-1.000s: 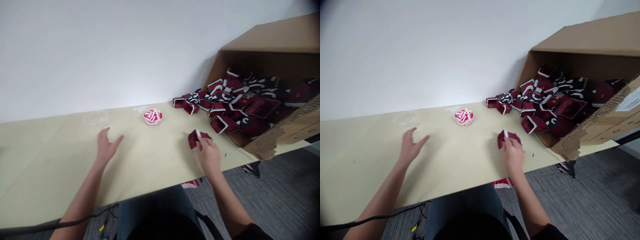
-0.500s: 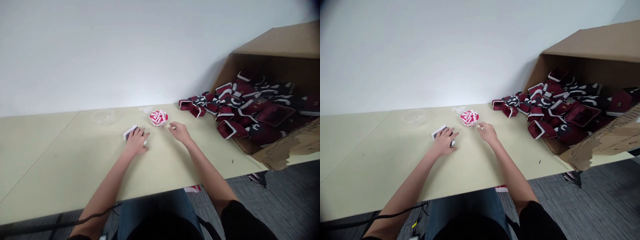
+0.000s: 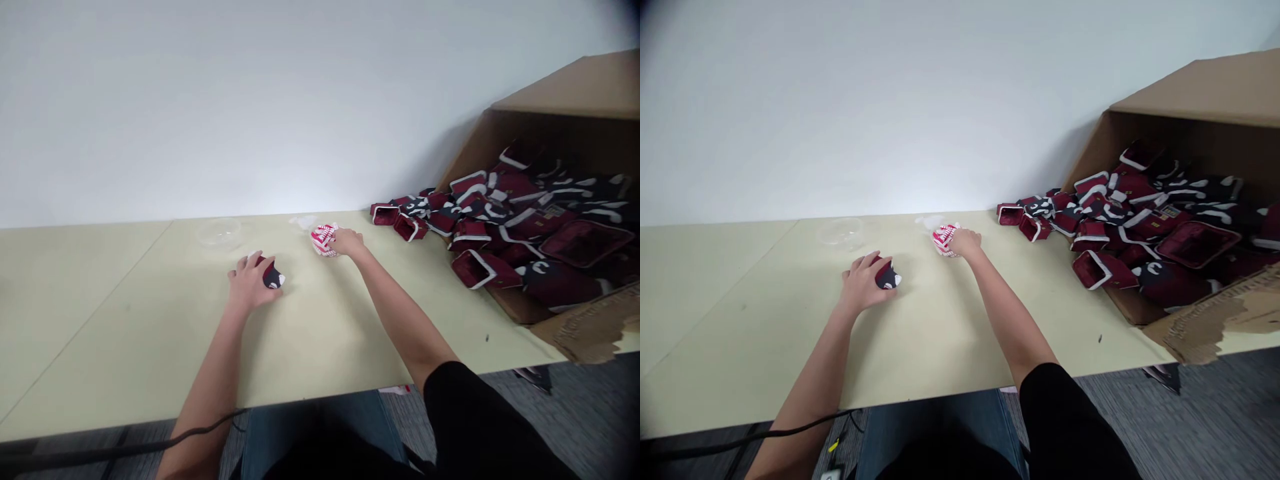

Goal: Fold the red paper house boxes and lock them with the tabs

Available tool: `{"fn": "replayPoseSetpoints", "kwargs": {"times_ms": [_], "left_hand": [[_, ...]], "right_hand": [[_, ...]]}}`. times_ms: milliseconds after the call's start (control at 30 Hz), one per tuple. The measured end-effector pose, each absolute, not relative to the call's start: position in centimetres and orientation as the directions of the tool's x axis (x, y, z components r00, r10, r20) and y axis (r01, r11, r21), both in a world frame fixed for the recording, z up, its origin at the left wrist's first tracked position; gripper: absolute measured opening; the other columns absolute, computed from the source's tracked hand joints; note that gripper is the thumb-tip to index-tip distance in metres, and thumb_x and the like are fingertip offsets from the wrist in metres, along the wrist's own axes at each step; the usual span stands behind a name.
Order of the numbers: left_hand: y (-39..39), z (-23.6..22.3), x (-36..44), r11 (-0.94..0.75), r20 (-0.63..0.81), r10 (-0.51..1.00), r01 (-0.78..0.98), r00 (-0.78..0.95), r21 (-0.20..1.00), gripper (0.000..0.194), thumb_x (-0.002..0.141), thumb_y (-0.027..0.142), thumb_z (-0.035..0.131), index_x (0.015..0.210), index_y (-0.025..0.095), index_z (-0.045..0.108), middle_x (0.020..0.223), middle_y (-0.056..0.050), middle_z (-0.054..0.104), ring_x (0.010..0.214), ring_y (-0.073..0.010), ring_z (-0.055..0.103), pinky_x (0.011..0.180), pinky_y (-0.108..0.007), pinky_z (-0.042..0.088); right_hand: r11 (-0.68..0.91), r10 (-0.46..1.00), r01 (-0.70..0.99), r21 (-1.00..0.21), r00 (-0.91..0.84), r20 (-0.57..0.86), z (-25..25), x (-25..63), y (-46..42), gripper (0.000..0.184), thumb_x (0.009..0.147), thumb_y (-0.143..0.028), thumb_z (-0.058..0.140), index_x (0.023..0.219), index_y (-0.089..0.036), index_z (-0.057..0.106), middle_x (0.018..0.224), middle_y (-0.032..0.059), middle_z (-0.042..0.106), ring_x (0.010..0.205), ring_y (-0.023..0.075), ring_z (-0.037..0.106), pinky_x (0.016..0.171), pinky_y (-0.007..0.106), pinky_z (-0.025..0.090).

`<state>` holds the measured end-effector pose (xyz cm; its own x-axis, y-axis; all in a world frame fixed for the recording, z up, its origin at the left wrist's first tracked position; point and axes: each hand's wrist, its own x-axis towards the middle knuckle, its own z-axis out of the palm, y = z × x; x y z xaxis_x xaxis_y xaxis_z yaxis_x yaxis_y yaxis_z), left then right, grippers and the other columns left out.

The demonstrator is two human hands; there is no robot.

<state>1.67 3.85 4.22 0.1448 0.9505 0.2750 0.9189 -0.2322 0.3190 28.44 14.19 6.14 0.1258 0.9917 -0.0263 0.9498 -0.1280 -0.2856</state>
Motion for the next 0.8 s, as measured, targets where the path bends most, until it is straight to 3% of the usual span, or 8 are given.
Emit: {"fn": "replayPoseSetpoints", "kwargs": {"times_ms": [100,167,200,300,367,467,567,800], "left_hand": [[4.2,4.5,1.3,-0.25,0.336,0.942,0.655,-0.006,0.713,0.065,0.057,0.034,0.071,0.121,0.026,0.064,0.139,-0.01,0.054,0.127,-0.0391,0.049,0.102,-0.053,0.043],[4.3,4.6,1.6,-0.206,0.245,0.963,0.28,-0.11,0.937,0.06,0.057,0.036,0.069,0.114,0.021,0.065,0.124,-0.011,0.063,0.112,-0.0336,0.06,0.092,-0.044,0.051],[4.3,4.7,1.8,-0.146,0.157,0.978,0.086,-0.138,0.986,0.059,0.057,0.038,0.068,0.113,0.019,0.064,0.116,-0.01,0.065,0.104,-0.0314,0.063,0.085,-0.041,0.053],[3.9,5.3,2.9,0.126,-0.158,0.983,-0.286,-0.09,0.95,0.057,0.059,0.043,0.064,0.11,0.019,0.063,0.105,-0.009,0.069,0.092,-0.0306,0.066,0.072,-0.041,0.056],[3.3,5.7,3.6,0.291,-0.31,0.951,-0.406,0.021,0.866,0.051,0.063,0.047,0.062,0.105,0.019,0.064,0.106,-0.01,0.07,0.093,-0.033,0.067,0.072,-0.046,0.057],[2.5,6.2,4.4,0.441,-0.401,0.896,-0.501,0.192,0.745,0.045,0.067,0.048,0.061,0.101,0.019,0.066,0.105,-0.011,0.071,0.093,-0.0349,0.069,0.078,-0.054,0.056],[2.0,6.2,5.0,0.505,-0.412,0.863,-0.504,0.293,0.701,0.046,0.07,0.048,0.061,0.105,0.018,0.066,0.102,-0.011,0.072,0.093,-0.0344,0.07,0.083,-0.056,0.055],[2.0,5.2,5.4,0.437,-0.296,0.889,-0.454,0.35,0.776,0.063,0.075,0.057,0.052,0.124,0.019,0.062,0.114,-0.013,0.071,0.109,-0.0379,0.065,0.088,-0.056,0.054]], "right_hand": [[-0.113,0.991,0.942,-0.317,0.129,0.03,5.7,28.8,13.4,0.021,0.084,-0.029,0.062,0.102,-0.02,0.066,0.112,0.0101,0.072,0.11,0.0281,0.064,0.097,0.045,0.041],[-0.078,0.984,0.919,-0.386,0.134,0.12,5.3,29.0,12.4,0.021,0.089,-0.03,0.054,0.107,-0.023,0.063,0.112,0.0065,0.071,0.109,0.0242,0.064,0.097,0.042,0.043],[-0.035,0.971,0.885,-0.464,0.14,0.194,5.0,29.0,11.7,0.021,0.091,-0.031,0.053,0.107,-0.023,0.062,0.11,0.0057,0.071,0.105,0.0223,0.065,0.095,0.039,0.045],[0.233,0.881,0.618,-0.751,0.192,0.432,3.9,27.7,8.9,0.019,0.088,-0.036,0.058,0.098,-0.02,0.061,0.098,0.0055,0.071,0.087,0.0187,0.068,0.082,0.033,0.052],[0.426,0.831,0.377,-0.822,0.197,0.521,3.1,25.9,6.6,0.021,0.085,-0.04,0.063,0.094,-0.02,0.061,0.094,0.0047,0.071,0.08,0.0178,0.069,0.075,0.031,0.055],[0.596,0.758,0.216,-0.773,0.164,0.631,2.4,23.1,3.5,0.018,0.086,-0.038,0.064,0.095,-0.022,0.063,0.095,0.0046,0.071,0.085,0.018,0.07,0.077,0.032,0.058],[0.706,0.646,0.294,-0.644,0.104,0.756,2.2,21.5,1.8,0.01,0.088,-0.033,0.065,0.091,-0.024,0.066,0.096,0.0047,0.073,0.094,0.0192,0.069,0.087,0.036,0.057],[0.786,0.586,0.304,-0.539,-0.089,0.805,1.7,22.1,1.6,0.011,0.086,-0.032,0.069,0.095,-0.026,0.072,0.104,0.0063,0.071,0.097,0.0197,0.068,0.089,0.036,0.057]]}}
